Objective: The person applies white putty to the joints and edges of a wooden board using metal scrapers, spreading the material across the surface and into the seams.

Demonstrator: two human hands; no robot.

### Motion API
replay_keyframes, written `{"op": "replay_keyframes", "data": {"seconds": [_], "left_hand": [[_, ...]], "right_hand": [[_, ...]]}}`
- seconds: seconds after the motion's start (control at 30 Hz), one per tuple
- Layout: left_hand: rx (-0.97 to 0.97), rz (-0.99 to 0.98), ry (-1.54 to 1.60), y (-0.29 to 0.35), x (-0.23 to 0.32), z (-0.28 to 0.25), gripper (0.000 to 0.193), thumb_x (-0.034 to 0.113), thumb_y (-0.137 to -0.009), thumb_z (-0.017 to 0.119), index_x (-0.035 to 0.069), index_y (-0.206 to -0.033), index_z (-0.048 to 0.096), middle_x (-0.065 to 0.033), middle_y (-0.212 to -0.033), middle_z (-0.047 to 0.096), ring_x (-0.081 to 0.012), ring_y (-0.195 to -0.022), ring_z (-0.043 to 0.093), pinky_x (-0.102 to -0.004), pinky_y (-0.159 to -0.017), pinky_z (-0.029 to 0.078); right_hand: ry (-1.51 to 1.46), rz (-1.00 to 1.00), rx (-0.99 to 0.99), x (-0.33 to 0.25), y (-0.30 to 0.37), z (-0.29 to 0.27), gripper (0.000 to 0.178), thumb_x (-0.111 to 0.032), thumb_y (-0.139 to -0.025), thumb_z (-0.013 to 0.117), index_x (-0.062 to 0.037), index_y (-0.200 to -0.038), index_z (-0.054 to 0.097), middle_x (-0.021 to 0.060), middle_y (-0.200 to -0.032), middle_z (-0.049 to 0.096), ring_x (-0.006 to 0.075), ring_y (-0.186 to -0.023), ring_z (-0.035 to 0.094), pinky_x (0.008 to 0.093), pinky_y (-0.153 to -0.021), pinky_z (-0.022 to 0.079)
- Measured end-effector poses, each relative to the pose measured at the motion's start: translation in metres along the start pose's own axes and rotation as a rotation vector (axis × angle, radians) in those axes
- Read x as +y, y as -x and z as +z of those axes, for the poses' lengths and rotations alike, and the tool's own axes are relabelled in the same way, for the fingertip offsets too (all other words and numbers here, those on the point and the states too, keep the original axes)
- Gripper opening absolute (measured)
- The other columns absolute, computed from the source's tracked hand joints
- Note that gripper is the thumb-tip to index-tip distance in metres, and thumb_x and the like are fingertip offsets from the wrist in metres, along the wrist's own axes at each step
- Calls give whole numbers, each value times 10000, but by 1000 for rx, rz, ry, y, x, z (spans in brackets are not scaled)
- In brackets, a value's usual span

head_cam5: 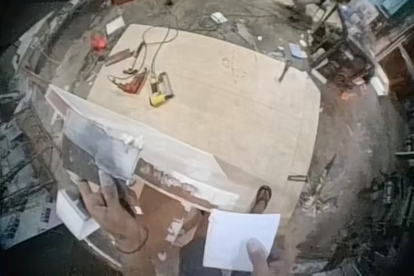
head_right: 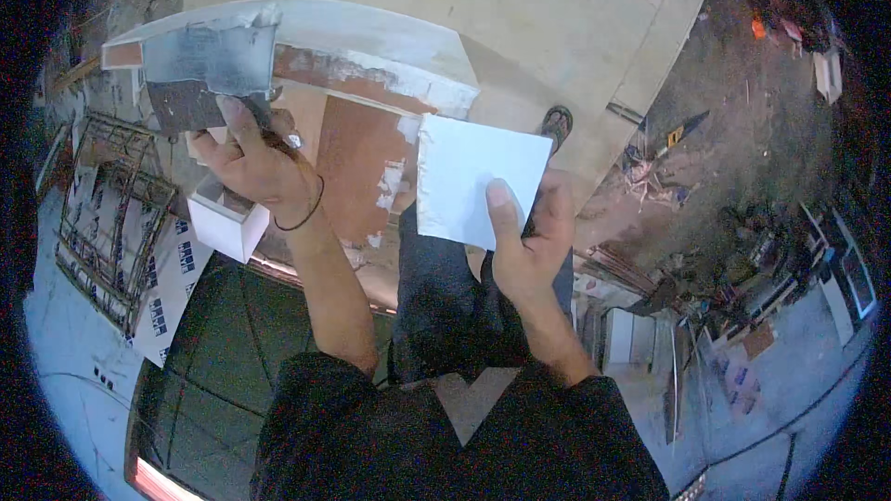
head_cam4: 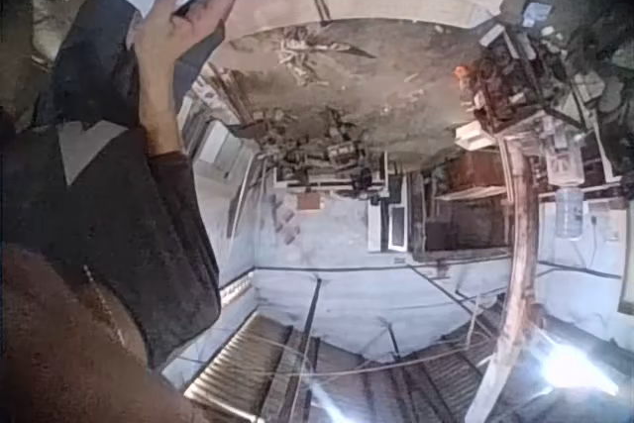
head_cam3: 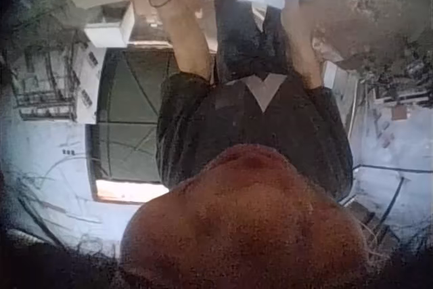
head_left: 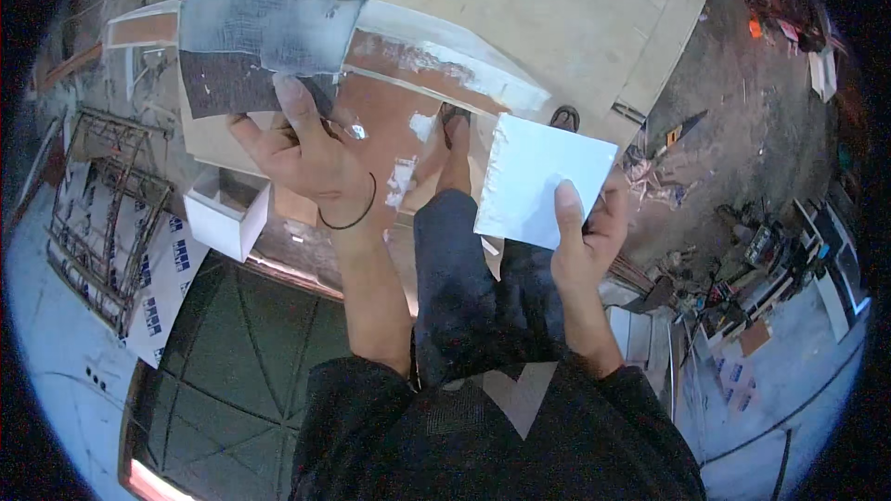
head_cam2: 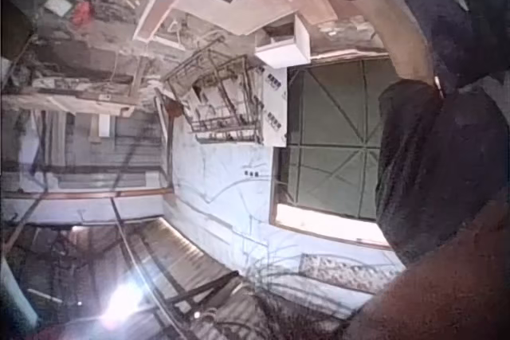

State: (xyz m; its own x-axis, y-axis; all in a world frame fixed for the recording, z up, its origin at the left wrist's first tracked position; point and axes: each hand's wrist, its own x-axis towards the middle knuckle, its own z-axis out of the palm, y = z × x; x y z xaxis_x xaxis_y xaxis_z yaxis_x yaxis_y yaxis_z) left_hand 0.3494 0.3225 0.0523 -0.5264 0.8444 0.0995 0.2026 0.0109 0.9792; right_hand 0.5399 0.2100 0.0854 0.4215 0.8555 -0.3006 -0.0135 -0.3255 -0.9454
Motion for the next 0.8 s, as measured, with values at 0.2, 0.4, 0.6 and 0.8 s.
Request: {"op": "replay_keyframes", "data": {"seconds": [0.2, 0.4, 0.6, 0.8], "left_hand": [[-4, -122, 176, 5, -6, 5, 439, 144, -875, 536, -4, -1221, 310, -95, -836, 582, -74, -548, 469, -182, -426, 330], [10, -101, 148, 4, -10, 8, 483, 147, -877, 524, -19, -1258, 277, -111, -834, 583, -91, -550, 487, -178, -442, 355], [36, -65, 59, -1, -23, 1, 439, 163, -875, 520, 0, -1223, 308, -107, -763, 576, -101, -448, 447, -199, -369, 338], [88, -79, 137, 0, -26, 4, 384, 165, -871, 536, -77, -1137, 400, -142, -968, 512, -135, -693, 479, -229, -521, 382]], "right_hand": [[-2, 49, 88, -5, -2, 20, 191, -105, -829, 606, -31, -945, 475, 25, -907, 546, 67, -832, 494, 208, -734, 388], [75, 59, 84, -5, -17, 23, 180, -95, -809, 637, -40, -869, 476, 14, -853, 553, 52, -762, 502, 185, -678, 394], [87, 91, 259, -8, -4, 18, 168, -73, -810, 628, -40, -867, 473, 33, -871, 563, 57, -763, 516, 192, -686, 404], [3, -41, 353, -19, -1, 14, 275, -48, -800, 628, -23, -1015, 459, 54, -921, 561, 96, -838, 532, 227, -748, 422]]}}
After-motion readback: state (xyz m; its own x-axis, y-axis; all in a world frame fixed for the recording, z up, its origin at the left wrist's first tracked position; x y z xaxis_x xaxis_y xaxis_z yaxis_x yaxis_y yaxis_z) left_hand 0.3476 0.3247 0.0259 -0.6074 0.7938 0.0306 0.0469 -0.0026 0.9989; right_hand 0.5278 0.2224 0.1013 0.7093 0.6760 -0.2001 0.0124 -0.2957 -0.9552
